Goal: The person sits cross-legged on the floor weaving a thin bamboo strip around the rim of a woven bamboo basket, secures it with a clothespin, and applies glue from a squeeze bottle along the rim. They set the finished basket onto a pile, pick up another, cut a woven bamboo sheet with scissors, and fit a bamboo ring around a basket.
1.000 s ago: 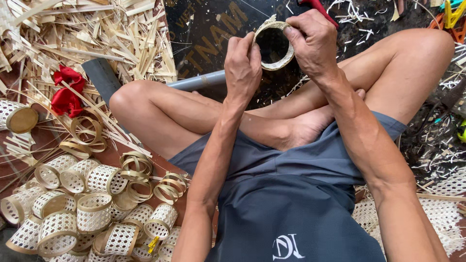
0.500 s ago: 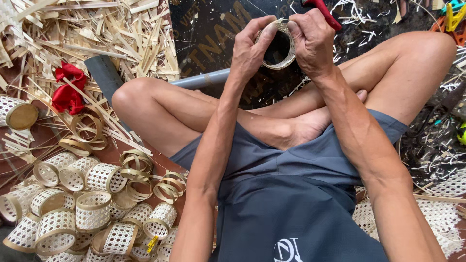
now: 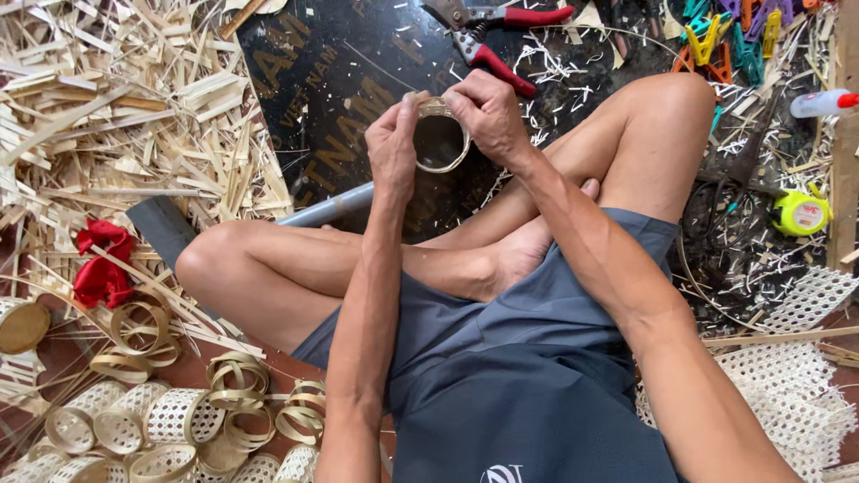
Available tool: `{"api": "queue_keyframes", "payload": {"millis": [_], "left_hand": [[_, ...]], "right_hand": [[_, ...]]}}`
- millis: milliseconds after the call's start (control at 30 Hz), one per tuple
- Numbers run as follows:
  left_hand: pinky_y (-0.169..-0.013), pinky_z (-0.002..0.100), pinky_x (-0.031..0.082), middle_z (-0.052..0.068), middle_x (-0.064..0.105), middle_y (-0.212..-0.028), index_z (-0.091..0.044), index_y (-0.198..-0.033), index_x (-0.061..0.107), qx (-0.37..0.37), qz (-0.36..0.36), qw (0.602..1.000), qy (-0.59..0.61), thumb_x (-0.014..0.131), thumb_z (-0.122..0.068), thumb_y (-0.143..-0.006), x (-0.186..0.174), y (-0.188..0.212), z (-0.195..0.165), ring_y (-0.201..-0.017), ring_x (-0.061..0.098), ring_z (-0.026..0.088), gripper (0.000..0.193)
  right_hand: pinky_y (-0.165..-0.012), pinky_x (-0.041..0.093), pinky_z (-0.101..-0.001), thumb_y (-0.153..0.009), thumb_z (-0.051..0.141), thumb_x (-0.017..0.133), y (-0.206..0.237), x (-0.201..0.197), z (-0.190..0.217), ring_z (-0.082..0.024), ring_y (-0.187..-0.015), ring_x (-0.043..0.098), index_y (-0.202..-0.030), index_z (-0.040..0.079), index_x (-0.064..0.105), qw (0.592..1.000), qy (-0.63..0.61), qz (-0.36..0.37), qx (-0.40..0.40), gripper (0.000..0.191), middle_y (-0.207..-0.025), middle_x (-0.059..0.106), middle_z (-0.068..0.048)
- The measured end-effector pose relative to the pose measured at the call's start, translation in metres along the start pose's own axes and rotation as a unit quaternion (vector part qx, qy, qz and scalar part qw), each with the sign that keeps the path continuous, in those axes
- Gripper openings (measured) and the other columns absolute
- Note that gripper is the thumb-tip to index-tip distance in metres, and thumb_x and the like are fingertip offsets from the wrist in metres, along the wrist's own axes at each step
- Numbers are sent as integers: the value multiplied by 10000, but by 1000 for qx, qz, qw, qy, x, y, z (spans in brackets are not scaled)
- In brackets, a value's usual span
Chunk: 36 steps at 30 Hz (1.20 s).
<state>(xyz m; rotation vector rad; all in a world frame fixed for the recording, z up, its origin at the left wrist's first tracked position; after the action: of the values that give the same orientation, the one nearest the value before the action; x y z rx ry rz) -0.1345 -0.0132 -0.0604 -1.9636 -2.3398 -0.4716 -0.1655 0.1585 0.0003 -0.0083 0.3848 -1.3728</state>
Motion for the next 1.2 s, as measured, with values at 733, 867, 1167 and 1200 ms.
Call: {"api": "queue_keyframes", "payload": {"millis": [733, 867, 1167, 1200], "left_hand": [[-1023, 290, 546, 115, 758, -1200, 37, -1398, 583, 27, 77, 994, 78, 525, -162, -1100, 14, -6, 4, -1103, 701, 144, 363], [-995, 313, 558, 127, 767, -1151, 49, -1367, 616, 29, 81, 993, 84, 529, -162, -1127, 19, -8, 2, -1063, 703, 160, 331], [-1022, 279, 535, 134, 770, -1191, 53, -1351, 651, 40, 40, 998, 27, 542, -204, -1123, 11, -8, 4, -1103, 697, 146, 361], [-1025, 284, 537, 133, 765, -1210, 48, -1362, 640, 38, 40, 998, 11, 579, -196, -1098, 9, -6, 3, -1117, 696, 152, 365]], "right_hand": [[-700, 447, -346, -1112, 94, 695, 9, 4, 3, -206, -797, 566, -1011, -20, 675, 994, 50, -28, -92, 153, -887, 579, -89], [-716, 451, -349, -1135, 144, 699, 12, 5, -1, -212, -810, 562, -1015, -7, 665, 991, 76, -44, -99, 196, -894, 577, -97], [-685, 420, -321, -1118, 195, 732, 6, 3, -15, -164, -767, 529, -1005, -23, 716, 999, 24, 9, -21, 246, -850, 587, -61], [-708, 430, -317, -1132, 192, 735, 5, 0, -11, -163, -786, 531, -1021, -24, 712, 999, 32, 10, -24, 244, -863, 583, -62]]}}
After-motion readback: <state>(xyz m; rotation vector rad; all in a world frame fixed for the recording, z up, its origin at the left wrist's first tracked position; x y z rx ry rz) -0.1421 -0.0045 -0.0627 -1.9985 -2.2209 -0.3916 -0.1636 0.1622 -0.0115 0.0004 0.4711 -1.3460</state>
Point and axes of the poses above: each hand's wrist, its own y-axis away from the middle knuckle, its own x-axis out of the palm, z = x × y, the point moved 9 cm from there along -y, towards the middle knuckle
